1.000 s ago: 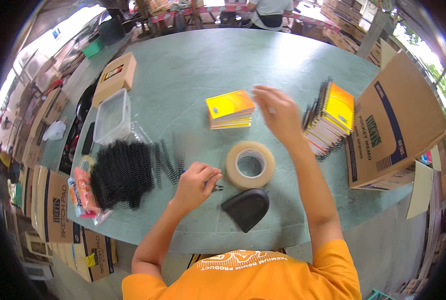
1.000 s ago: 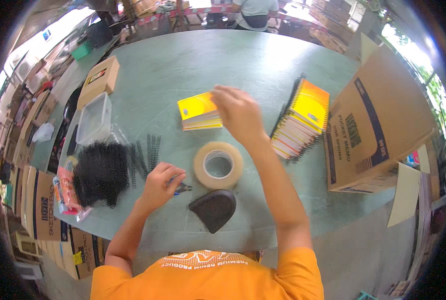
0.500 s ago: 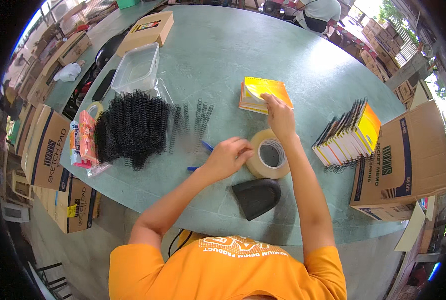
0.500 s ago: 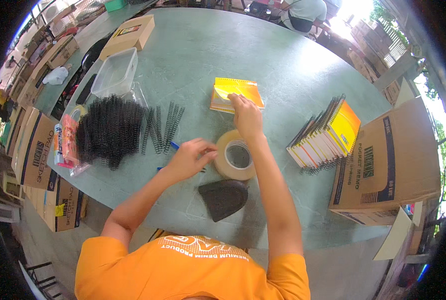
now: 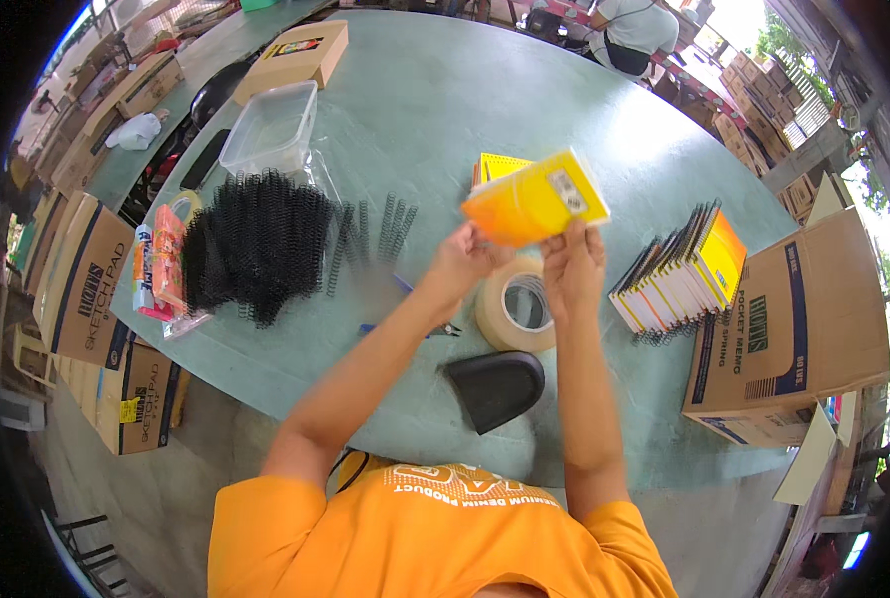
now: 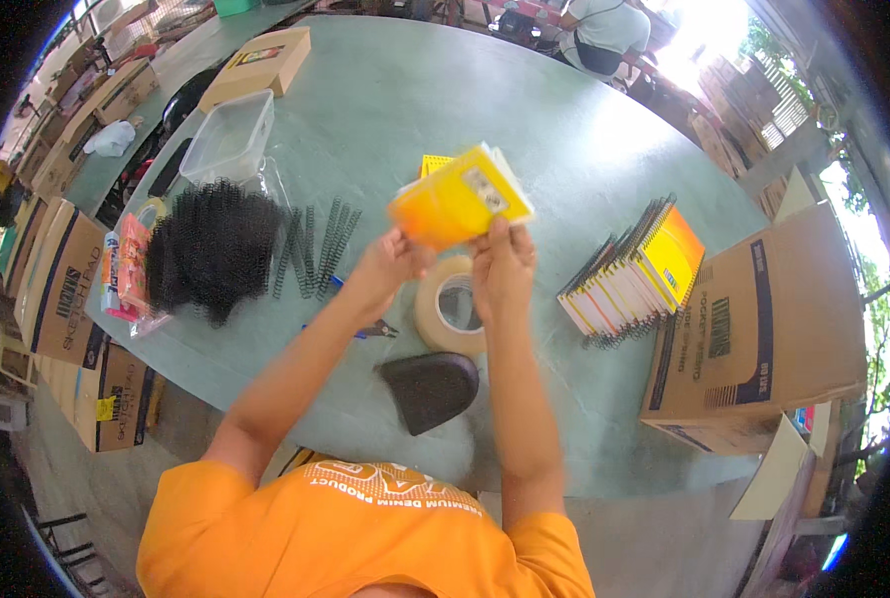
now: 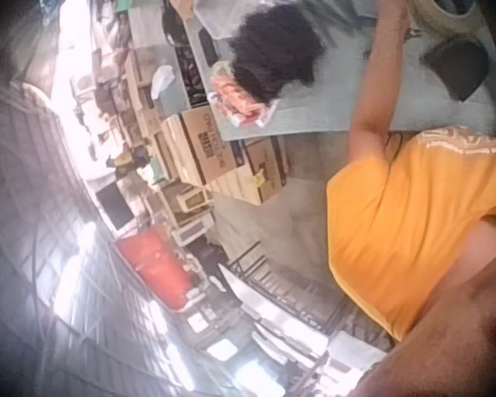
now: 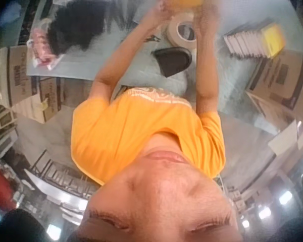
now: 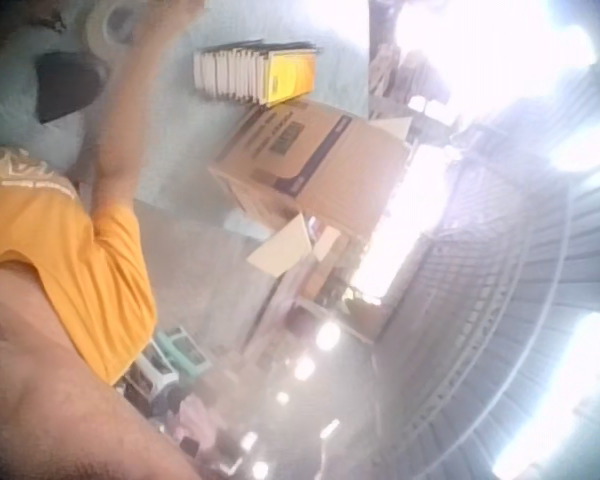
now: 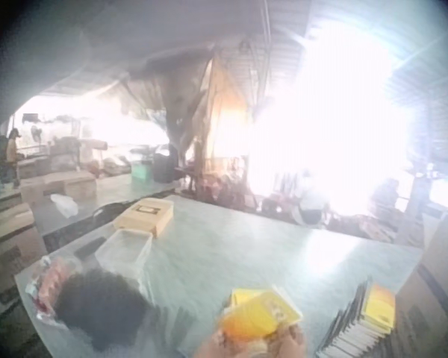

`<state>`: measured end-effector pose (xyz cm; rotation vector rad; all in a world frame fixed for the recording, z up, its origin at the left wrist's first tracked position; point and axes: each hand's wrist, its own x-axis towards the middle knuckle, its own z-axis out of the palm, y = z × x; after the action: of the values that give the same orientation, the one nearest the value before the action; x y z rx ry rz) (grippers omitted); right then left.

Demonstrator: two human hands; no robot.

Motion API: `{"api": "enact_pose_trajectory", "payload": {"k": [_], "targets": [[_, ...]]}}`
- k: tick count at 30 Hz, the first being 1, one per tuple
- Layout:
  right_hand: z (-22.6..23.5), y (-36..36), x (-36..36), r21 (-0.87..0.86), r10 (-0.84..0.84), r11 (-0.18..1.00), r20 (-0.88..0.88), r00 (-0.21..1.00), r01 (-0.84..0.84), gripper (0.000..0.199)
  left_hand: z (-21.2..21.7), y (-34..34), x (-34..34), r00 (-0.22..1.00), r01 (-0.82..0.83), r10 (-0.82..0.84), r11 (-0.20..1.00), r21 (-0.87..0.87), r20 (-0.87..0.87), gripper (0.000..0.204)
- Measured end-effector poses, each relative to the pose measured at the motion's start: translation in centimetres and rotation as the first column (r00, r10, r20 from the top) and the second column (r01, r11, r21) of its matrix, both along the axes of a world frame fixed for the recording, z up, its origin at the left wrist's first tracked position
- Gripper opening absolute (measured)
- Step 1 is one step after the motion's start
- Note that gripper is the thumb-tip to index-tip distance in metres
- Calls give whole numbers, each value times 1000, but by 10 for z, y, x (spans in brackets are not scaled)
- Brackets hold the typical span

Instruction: The person assembles spiral notebooks by threading a plastic coil through the pre-punched holes of notebook covers and pages, then uses pliers to cut the excess coil and crimp the ends.

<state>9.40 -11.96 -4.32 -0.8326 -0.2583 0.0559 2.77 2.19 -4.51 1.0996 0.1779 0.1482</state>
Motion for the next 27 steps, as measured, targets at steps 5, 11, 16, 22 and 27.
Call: {"api": "enact_pose_trajectory", "payload": {"k": [5,11,16,22,27], "targets": [[-8,-91,-29,-403,103,915,225,969,-4,36,23,0,5,962,165,-212,953,256,172,34],[-9,-73,-50,-750,-58,661,-19,998,24,29,-17,-15,-8,973,192,-231,819,540,5,25],[0,-68,-54,-794,-33,513,360,932,325,33,-33,-19,-14,982,138,-186,782,608,16,28],[37,-33,-66,-750,340,141,650,680,646,16,-24,24,-4,866,-2,-462,382,924,193,38],[35,-30,-54,-725,319,159,681,660,671,12,-21,95,16,987,99,124,51,994,-104,34]]}}
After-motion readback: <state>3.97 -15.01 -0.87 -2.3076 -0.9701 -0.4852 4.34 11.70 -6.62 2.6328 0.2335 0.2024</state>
